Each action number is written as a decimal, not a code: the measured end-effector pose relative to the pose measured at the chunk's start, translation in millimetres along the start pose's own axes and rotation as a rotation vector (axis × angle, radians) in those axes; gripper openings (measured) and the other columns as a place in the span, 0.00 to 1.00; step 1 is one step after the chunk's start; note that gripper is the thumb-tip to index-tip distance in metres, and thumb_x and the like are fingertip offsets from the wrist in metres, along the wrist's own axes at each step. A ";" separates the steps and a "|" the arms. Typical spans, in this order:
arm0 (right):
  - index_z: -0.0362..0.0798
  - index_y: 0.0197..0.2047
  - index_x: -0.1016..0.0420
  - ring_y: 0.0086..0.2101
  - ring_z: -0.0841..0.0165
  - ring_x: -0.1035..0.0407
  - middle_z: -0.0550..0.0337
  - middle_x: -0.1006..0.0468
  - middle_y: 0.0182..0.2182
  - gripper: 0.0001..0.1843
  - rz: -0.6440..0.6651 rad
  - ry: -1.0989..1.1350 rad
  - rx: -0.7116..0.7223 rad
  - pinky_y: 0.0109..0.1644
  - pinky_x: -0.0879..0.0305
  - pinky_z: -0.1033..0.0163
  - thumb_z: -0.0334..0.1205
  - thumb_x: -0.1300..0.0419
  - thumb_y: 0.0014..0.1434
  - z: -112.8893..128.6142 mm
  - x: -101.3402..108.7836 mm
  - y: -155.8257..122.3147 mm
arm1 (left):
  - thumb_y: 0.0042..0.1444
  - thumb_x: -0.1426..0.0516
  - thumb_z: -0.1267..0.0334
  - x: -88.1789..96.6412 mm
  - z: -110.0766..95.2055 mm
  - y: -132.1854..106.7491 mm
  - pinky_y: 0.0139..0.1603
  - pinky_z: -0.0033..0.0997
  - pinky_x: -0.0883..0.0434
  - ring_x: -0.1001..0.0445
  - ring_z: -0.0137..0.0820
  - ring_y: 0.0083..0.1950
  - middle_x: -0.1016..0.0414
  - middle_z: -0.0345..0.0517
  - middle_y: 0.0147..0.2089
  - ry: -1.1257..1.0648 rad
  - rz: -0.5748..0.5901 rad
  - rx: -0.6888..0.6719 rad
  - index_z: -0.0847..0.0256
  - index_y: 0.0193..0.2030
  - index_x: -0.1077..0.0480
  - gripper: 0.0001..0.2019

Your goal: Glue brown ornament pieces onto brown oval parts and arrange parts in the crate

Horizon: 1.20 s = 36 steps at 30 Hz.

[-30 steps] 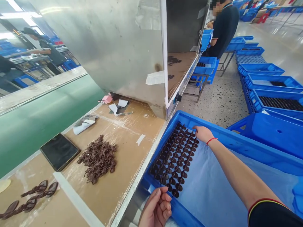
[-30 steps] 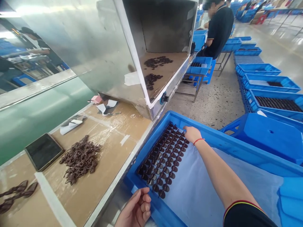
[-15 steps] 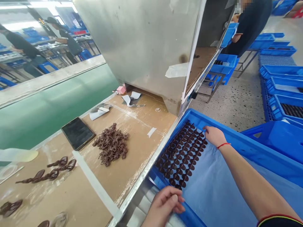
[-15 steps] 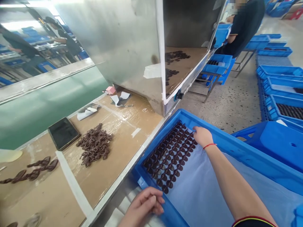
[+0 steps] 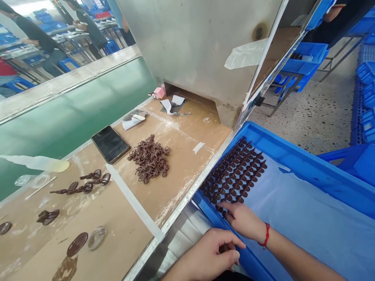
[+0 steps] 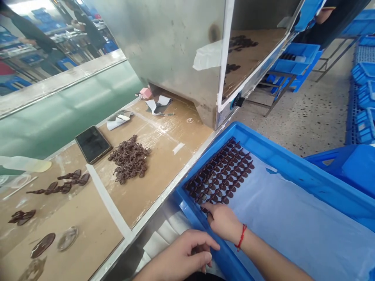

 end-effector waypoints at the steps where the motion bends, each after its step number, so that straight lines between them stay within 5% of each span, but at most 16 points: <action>1: 0.46 0.62 0.30 0.47 0.59 0.27 0.53 0.23 0.48 0.22 -0.001 -0.010 -0.016 0.54 0.30 0.50 0.24 0.39 0.67 -2.4 -2.1 0.9 | 0.56 0.44 0.68 0.7 0.6 -0.4 0.34 0.27 0.32 0.28 0.29 0.29 0.30 0.40 0.29 -0.002 -0.009 0.005 0.62 0.47 0.21 0.14; 8: 0.45 0.64 0.33 0.45 0.58 0.26 0.52 0.24 0.47 0.20 0.016 -0.050 -0.050 0.53 0.29 0.49 0.35 0.38 0.72 -11.5 -7.1 7.3 | 0.55 0.43 0.69 5.2 -1.6 -0.9 0.35 0.28 0.32 0.28 0.30 0.30 0.30 0.40 0.29 -0.041 -0.042 -0.003 0.64 0.47 0.21 0.15; 36: 0.45 0.58 0.30 0.45 0.60 0.27 0.53 0.26 0.49 0.14 -0.129 -0.119 -0.211 0.51 0.27 0.51 0.37 0.38 0.72 -60.7 30.0 19.1 | 0.54 0.44 0.68 9.4 8.5 2.2 0.36 0.29 0.31 0.28 0.28 0.29 0.28 0.41 0.30 -0.139 -0.070 0.027 0.65 0.47 0.23 0.15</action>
Point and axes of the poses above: each hand's wrist, its own y-axis towards the middle knuckle, its own x-axis out of the back of the hand, z = x × y, the point moved 9 cm from there along y, towards the middle knuckle
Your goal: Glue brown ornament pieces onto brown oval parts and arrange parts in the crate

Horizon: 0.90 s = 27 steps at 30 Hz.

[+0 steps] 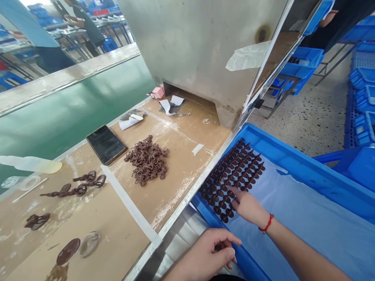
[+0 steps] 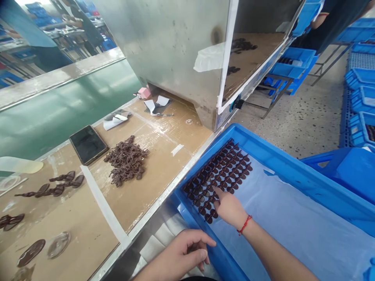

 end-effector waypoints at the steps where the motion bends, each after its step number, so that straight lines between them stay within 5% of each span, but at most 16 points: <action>1: 0.45 0.58 0.29 0.45 0.60 0.27 0.53 0.26 0.49 0.14 -0.009 -0.005 -0.011 0.51 0.27 0.50 0.37 0.38 0.72 -2.7 2.6 1.3 | 0.54 0.44 0.68 0.4 0.1 -0.1 0.36 0.29 0.31 0.28 0.29 0.29 0.28 0.41 0.30 0.002 -0.004 0.002 0.65 0.47 0.23 0.15; 15: 0.46 0.60 0.31 0.46 0.59 0.28 0.51 0.28 0.52 0.16 -0.047 -0.013 -0.085 0.51 0.27 0.50 0.39 0.38 0.72 -23.2 6.5 19.0 | 0.55 0.43 0.66 3.7 1.3 -1.2 0.39 0.31 0.30 0.27 0.30 0.31 0.26 0.42 0.31 0.004 -0.042 0.040 0.64 0.47 0.24 0.13; 27: 0.45 0.58 0.30 0.44 0.60 0.27 0.52 0.27 0.49 0.15 -0.111 -0.028 -0.184 0.50 0.26 0.50 0.40 0.38 0.73 -48.7 40.2 29.5 | 0.54 0.42 0.65 3.8 0.6 -0.5 0.40 0.32 0.30 0.28 0.30 0.31 0.26 0.42 0.31 -0.025 -0.050 0.014 0.65 0.47 0.25 0.14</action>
Point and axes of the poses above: each hand's wrist, its own y-axis towards the middle knuckle, its own x-axis out of the back of the hand, z = x × y, the point moved 9 cm from there along y, towards the middle knuckle
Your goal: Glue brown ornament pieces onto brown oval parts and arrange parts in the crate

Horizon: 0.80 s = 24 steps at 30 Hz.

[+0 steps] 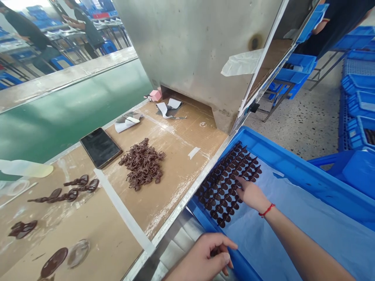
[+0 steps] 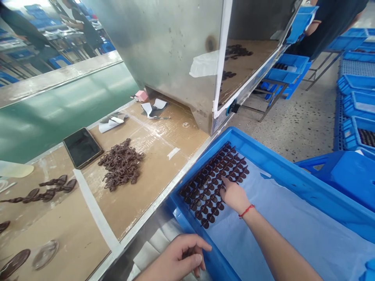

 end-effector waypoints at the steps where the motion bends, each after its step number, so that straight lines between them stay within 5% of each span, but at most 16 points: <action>1: 0.45 0.59 0.30 0.44 0.60 0.27 0.52 0.27 0.49 0.15 -0.002 -0.002 -0.015 0.49 0.26 0.51 0.41 0.39 0.73 -3.1 1.8 2.7 | 0.54 0.42 0.65 0.5 0.7 0.3 0.40 0.32 0.30 0.28 0.30 0.31 0.26 0.42 0.32 0.001 0.000 0.005 0.65 0.47 0.25 0.14; 9: 0.45 0.57 0.29 0.44 0.60 0.27 0.52 0.27 0.50 0.14 0.011 0.022 -0.038 0.49 0.26 0.52 0.41 0.38 0.72 -7.5 5.3 15.0 | 0.53 0.41 0.65 1.2 8.5 6.9 0.39 0.32 0.30 0.28 0.29 0.30 0.27 0.41 0.31 -0.035 0.048 -0.022 0.67 0.47 0.26 0.15; 24: 0.45 0.58 0.29 0.45 0.60 0.28 0.52 0.27 0.50 0.14 -0.073 0.014 -0.095 0.49 0.26 0.51 0.41 0.38 0.73 -35.4 37.1 40.9 | 0.55 0.36 0.50 8.7 26.3 16.2 0.38 0.28 0.32 0.28 0.28 0.32 0.25 0.42 0.32 -0.093 0.080 -0.101 0.62 0.49 0.26 0.21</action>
Point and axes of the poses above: each hand's wrist, its own y-axis towards the middle knuckle, its own x-axis out of the back of the hand, z = x × y, the point moved 9 cm from there along y, towards the middle knuckle
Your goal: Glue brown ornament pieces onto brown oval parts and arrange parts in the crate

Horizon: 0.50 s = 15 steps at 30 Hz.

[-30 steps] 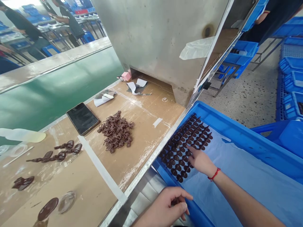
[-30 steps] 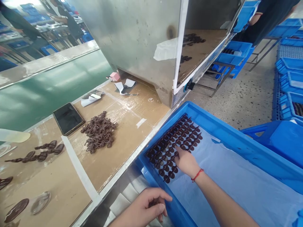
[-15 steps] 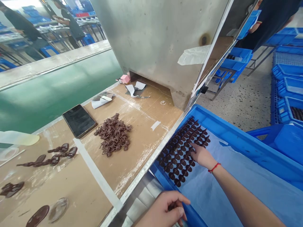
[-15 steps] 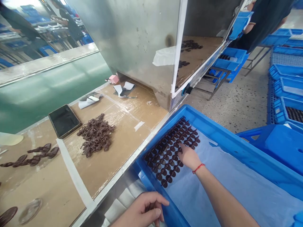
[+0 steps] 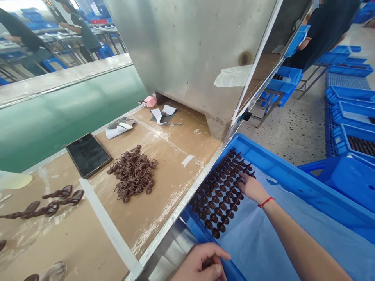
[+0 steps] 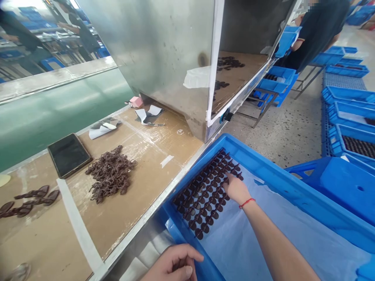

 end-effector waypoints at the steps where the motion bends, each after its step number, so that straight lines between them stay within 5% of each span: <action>1: 0.45 0.58 0.29 0.45 0.59 0.28 0.52 0.28 0.51 0.14 -0.003 -0.001 -0.006 0.50 0.26 0.51 0.41 0.38 0.73 -1.4 0.1 1.9 | 0.55 0.36 0.49 0.9 1.8 -0.1 0.38 0.28 0.33 0.28 0.28 0.32 0.25 0.42 0.32 -0.009 -0.005 0.003 0.62 0.50 0.26 0.21; 8: 0.45 0.58 0.29 0.46 0.59 0.28 0.51 0.28 0.52 0.15 -0.018 0.012 -0.015 0.50 0.27 0.50 0.41 0.38 0.72 -5.3 -1.3 8.2 | 0.56 0.37 0.47 3.8 7.2 1.6 0.39 0.28 0.35 0.29 0.29 0.34 0.23 0.43 0.34 -0.001 0.014 0.007 0.61 0.51 0.25 0.23; 15: 0.45 0.59 0.30 0.45 0.59 0.28 0.51 0.28 0.51 0.16 -0.062 0.025 -0.051 0.49 0.26 0.51 0.42 0.38 0.73 -14.9 18.4 18.3 | 0.52 0.36 0.41 3.6 -1.9 -1.1 0.40 0.29 0.35 0.28 0.31 0.37 0.26 0.42 0.34 -0.018 0.009 0.055 0.59 0.50 0.24 0.27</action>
Point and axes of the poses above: each hand's wrist, its own y-axis towards the middle knuckle, its own x-axis out of the back of the hand, z = x × y, the point moved 9 cm from there along y, towards the middle knuckle
